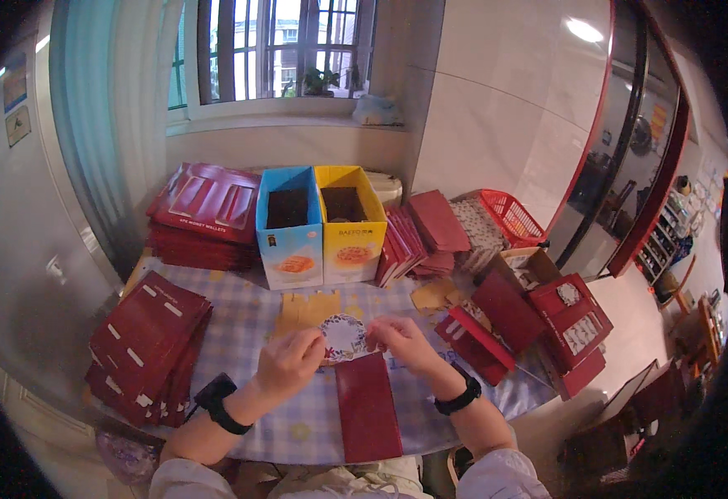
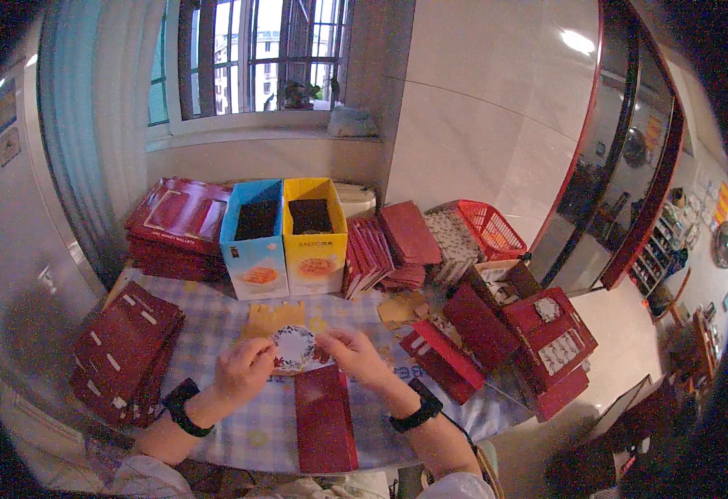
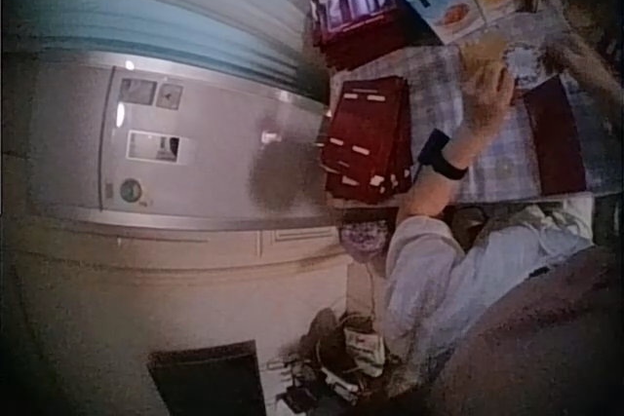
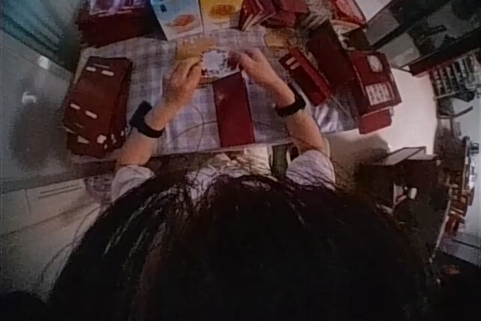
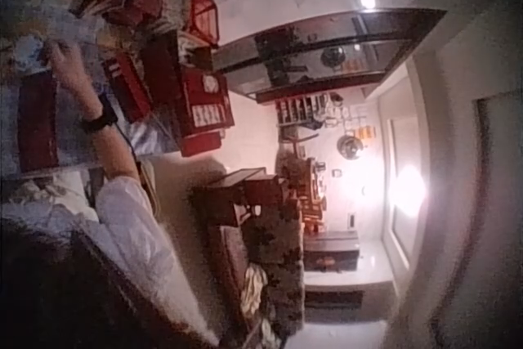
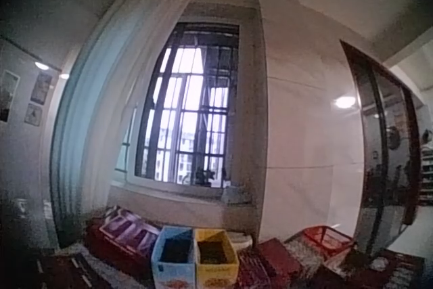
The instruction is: Assembling decorative paper packets by placing paper lace doilies into red paper folders.
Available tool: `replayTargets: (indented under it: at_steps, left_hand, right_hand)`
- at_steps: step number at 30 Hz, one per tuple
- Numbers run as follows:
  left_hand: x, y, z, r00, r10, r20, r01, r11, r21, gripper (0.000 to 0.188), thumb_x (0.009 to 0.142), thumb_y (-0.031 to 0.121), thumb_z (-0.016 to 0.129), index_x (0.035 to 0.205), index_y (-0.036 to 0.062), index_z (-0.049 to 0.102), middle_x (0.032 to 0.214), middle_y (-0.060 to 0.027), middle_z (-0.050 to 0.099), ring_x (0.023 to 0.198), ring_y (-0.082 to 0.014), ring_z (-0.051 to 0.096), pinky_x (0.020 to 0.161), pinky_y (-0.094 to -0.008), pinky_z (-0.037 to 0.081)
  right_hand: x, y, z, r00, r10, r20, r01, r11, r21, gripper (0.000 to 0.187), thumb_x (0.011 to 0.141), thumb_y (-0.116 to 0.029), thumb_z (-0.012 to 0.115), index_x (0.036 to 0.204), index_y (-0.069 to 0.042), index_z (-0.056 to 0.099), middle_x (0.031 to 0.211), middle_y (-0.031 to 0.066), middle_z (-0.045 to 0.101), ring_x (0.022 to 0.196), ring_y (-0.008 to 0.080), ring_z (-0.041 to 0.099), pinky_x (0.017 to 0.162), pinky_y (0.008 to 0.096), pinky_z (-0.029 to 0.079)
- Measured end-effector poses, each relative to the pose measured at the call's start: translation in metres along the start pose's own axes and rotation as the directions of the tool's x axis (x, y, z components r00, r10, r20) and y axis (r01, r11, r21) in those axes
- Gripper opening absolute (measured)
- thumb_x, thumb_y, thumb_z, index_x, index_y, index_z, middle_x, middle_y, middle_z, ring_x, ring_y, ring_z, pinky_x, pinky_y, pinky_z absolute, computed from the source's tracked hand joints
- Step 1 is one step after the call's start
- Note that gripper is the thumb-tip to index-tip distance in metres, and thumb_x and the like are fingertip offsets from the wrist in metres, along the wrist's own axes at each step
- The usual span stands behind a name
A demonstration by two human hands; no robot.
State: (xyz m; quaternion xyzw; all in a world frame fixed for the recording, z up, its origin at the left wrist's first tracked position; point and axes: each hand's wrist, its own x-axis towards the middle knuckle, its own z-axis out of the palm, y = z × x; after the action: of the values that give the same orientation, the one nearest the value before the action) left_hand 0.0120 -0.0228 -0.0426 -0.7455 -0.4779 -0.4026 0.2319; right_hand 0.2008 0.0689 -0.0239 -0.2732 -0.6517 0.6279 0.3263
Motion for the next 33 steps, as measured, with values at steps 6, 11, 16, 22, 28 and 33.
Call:
replayTargets:
  at_steps: [6,11,16,22,28,33]
  left_hand:
    - [0.002,-0.004,-0.002,0.991,0.131,-0.009,-0.128,0.984,0.126,0.023,0.064,0.003,0.06,0.087,0.0064,0.057,0.085,-0.0052,0.052,0.069,-0.0202,0.055,0.053,-0.0299,0.046]
    - [0.007,-0.002,-0.001,0.93,-0.368,0.006,0.357,0.897,-0.261,0.022,0.071,0.008,0.06,0.093,0.0064,0.058,0.088,-0.0092,0.055,0.078,-0.0243,0.053,0.057,-0.0309,0.046]
    - [0.007,-0.004,-0.005,0.841,-0.379,0.386,0.532,0.71,-0.461,0.018,0.075,0.01,0.062,0.091,0.0026,0.059,0.077,-0.007,0.059,0.068,-0.0153,0.056,0.055,-0.0242,0.044]
    - [0.011,-0.005,-0.011,0.597,-0.416,0.686,0.802,0.326,-0.501,0.014,0.076,0.011,0.063,0.085,0.0016,0.059,0.068,-0.0006,0.059,0.055,-0.0055,0.051,0.047,-0.0201,0.04]
    - [0.008,-0.032,-0.013,0.48,-0.596,0.644,0.853,0.145,-0.501,0.01,0.076,0.008,0.06,0.084,0.0031,0.058,0.068,-0.0017,0.058,0.054,-0.0045,0.049,0.046,-0.0195,0.04]
    - [0.014,-0.019,-0.015,0.545,-0.538,0.643,0.804,0.118,-0.583,0.012,0.078,0.006,0.058,0.089,0.0007,0.058,0.069,-0.0026,0.058,0.054,-0.0059,0.051,0.047,-0.0201,0.043]
  right_hand:
    - [0.0,0.002,0.001,0.999,0.04,0.035,-0.038,0.997,-0.063,0.012,0.083,-0.013,0.052,0.082,-0.002,0.057,0.073,-0.0008,0.056,0.066,0.0053,0.05,0.061,0.0205,0.041]
    - [0.003,0.012,-0.007,0.999,0.048,0.021,-0.043,0.98,-0.196,0.01,0.08,-0.008,0.054,0.084,0.0,0.059,0.075,0.0,0.057,0.067,0.0069,0.052,0.062,0.0221,0.043]
    - [0.002,0.013,-0.005,0.963,-0.172,0.205,0.24,0.895,-0.377,0.016,0.078,-0.009,0.057,0.091,0.0,0.06,0.078,0.0047,0.06,0.07,0.0107,0.055,0.064,0.0246,0.045]
    - [-0.005,-0.003,0.007,0.963,-0.21,0.17,0.268,0.824,-0.5,0.022,0.075,-0.012,0.061,0.096,-0.004,0.06,0.081,0.0098,0.061,0.073,0.0182,0.059,0.066,0.0272,0.046]
    - [-0.048,-0.019,0.022,0.866,-0.31,0.392,0.495,0.419,-0.761,0.027,0.071,-0.015,0.063,0.096,-0.007,0.057,0.096,0.0097,0.057,0.092,0.0239,0.055,0.077,0.033,0.045]
    - [-0.087,0.009,0.039,0.75,-0.242,0.615,0.661,0.288,-0.693,0.034,0.074,-0.023,0.057,0.1,-0.001,0.053,0.11,0.0143,0.051,0.103,0.0276,0.049,0.085,0.0362,0.041]
